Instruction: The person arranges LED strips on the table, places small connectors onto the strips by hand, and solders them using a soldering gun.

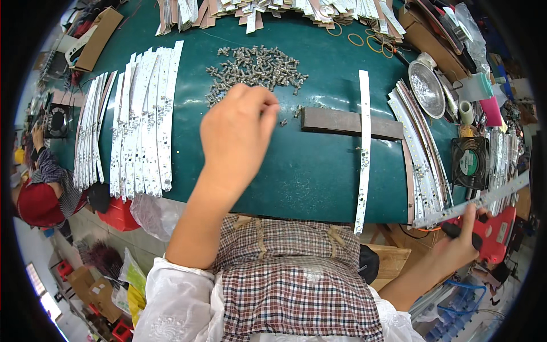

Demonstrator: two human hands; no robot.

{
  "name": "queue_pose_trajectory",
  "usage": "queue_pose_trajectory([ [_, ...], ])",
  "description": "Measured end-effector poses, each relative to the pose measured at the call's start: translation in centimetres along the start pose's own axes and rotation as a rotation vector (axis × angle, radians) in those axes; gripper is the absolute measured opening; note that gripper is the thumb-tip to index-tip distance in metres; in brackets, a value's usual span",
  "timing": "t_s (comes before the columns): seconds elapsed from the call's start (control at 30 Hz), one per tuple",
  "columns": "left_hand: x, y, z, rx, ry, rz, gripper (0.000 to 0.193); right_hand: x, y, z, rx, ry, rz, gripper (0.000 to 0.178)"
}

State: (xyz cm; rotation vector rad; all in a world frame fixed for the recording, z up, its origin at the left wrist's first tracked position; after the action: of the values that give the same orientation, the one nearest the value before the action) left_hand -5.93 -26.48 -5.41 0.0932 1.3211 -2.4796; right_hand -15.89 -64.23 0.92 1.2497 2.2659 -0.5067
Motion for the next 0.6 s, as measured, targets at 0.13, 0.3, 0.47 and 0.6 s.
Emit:
queue_pose_trajectory([
  [0.13, -0.1, -0.3, -0.8, -0.006, -0.007, -0.029, 0.01, 0.3, -0.3, -1.6, -0.118, 0.096, -0.047, 0.034],
  [0.3, -0.4, 0.8, -1.2, -0.039, -0.04, -0.066, 0.012, 2.1, 0.5, -2.5, -0.107, 0.106, -0.123, 0.043],
  [0.47, -1.0, 1.3, -0.3, -0.099, 0.021, -0.094, 0.011, 3.7, 1.4, -3.5, -0.132, 0.189, -0.189, 0.048],
  [0.6, -1.1, 1.5, 0.6, -0.207, 0.032, -0.169, 0.015, 5.0, 2.6, -5.0, -0.011, 0.216, -0.265, 0.045],
])
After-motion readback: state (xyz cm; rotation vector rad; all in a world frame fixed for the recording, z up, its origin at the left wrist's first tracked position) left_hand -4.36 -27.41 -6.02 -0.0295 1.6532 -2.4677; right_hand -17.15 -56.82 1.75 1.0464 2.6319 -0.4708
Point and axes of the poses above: each hand's wrist, its own x-axis away from the middle knuckle, its own y-axis out of the palm, z = x × y, the point moved 5 cm from there along -x, towards the middle knuckle, and after that the axes turned 11 degrees about -y, right-handed, at the moved point
